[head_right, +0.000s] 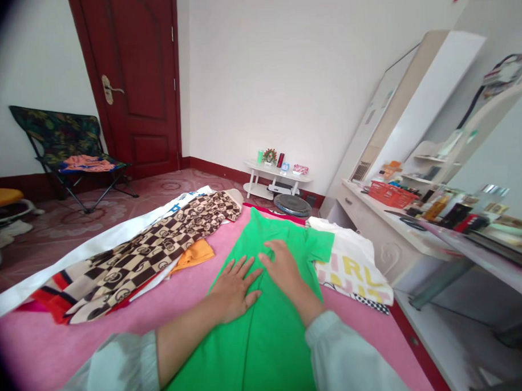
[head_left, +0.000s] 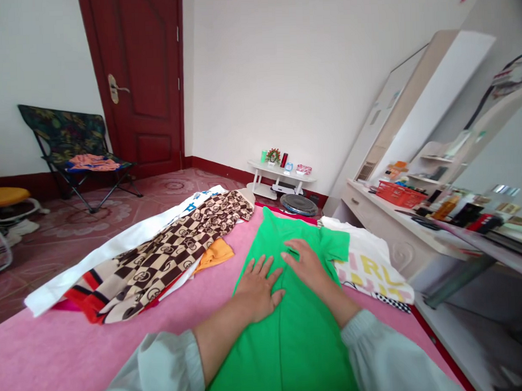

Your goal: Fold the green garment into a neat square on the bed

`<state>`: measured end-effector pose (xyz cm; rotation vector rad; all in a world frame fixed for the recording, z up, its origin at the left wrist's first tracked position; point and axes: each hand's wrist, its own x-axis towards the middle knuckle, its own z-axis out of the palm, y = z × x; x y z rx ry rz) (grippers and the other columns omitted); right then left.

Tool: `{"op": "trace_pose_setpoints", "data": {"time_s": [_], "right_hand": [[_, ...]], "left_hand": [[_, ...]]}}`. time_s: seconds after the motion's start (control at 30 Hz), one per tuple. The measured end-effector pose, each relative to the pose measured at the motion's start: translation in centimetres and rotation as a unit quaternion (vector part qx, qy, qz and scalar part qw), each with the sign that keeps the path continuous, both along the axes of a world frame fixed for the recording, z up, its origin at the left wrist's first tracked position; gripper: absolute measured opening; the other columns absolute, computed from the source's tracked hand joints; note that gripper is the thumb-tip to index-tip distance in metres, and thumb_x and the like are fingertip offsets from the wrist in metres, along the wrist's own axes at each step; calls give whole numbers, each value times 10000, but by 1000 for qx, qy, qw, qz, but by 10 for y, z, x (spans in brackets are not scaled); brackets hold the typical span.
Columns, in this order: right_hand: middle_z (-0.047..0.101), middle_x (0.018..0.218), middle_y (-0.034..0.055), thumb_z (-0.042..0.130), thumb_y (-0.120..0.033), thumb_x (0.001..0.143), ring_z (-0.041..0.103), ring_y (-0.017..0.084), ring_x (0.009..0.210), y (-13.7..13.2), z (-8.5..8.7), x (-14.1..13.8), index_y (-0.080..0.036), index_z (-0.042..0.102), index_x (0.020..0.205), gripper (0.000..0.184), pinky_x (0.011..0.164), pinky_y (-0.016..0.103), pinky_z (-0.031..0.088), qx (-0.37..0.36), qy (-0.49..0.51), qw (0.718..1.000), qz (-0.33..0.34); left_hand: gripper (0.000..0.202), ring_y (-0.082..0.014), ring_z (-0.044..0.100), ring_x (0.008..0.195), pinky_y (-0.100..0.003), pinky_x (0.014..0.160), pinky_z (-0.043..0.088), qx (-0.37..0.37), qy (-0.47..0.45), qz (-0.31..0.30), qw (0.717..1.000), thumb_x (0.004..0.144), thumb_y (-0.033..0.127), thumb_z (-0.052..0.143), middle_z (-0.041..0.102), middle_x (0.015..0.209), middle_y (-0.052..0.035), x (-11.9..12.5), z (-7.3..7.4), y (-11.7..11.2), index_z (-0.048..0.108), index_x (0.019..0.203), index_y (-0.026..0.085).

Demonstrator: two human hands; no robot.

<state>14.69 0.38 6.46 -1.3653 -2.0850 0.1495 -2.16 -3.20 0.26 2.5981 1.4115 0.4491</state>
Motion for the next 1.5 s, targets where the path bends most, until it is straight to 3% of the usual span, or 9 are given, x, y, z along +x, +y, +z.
{"op": "trace_pose_setpoints", "data": {"time_s": [0.13,0.3,0.47,0.57,0.67,0.8,1.03,1.27,1.5], "right_hand": [[278,1514,152,400,-508,908,261,274,1384,46,-44,19,-158,374,1416,618,1107,467,247,-50,-97,981,-163],[186,1557,90,245,-603,920,148,284,1426,50,-74,26,-245,286,1468,655,1106,549,170,-145,-204,948,-197],[166,1561,99,278,-562,934,151,281,1426,39,-68,22,-227,266,1472,633,1091,532,220,-61,-197,957,-203],[211,1551,83,319,-498,948,160,259,1425,32,-62,18,-220,297,1458,581,1114,525,181,12,-200,968,-152],[406,1464,69,323,-443,961,302,234,1376,28,-60,15,-235,423,1390,487,1122,506,189,-13,-203,976,-82],[472,1416,66,342,-427,956,379,248,1330,28,-59,15,-241,506,1324,443,1089,511,259,-38,-183,979,-79],[678,1037,91,409,-350,921,581,249,1017,62,-32,0,-187,696,967,334,962,425,388,-16,-221,971,-86],[584,1202,108,458,-202,864,505,207,1138,133,-11,-62,-143,639,1134,330,1005,297,359,23,-189,980,-55],[282,1513,148,393,-522,909,242,345,1381,169,-44,-91,-211,477,1365,559,1089,561,195,-118,-206,966,-102]], "left_hand": [[647,-305,114,1430,-549,1132,89,-8,-10,0,1000,905,621,240,188,1554,-80,-1,0,0,336,1449,282],[638,-297,109,1432,-552,1133,78,-14,-17,2,1000,905,612,256,188,1556,-70,-1,-2,1,337,1447,286],[633,-293,152,1425,-524,1141,111,-20,-43,-1,999,895,616,310,238,1545,-60,-2,1,1,372,1429,281],[570,-292,237,1397,-459,1132,204,-12,-77,58,995,897,528,406,284,1522,-98,-4,6,6,445,1382,232],[472,-302,360,1314,-433,1081,304,20,-103,149,983,881,393,485,369,1453,-136,-10,12,17,522,1305,189],[443,-280,484,1141,-407,982,398,29,-134,204,969,851,300,544,531,1229,-129,-25,12,32,534,1272,161],[330,-219,540,1004,-328,842,454,31,-147,138,979,882,125,428,570,1058,-67,-28,7,37,641,1124,194],[306,-237,514,1015,-346,815,468,49,-96,70,992,856,87,410,584,1068,-91,-21,3,40,669,994,172],[288,-238,581,915,-336,735,476,-6,-115,132,984,799,117,447,579,1046,-108,-22,11,34,616,1026,174]]}}
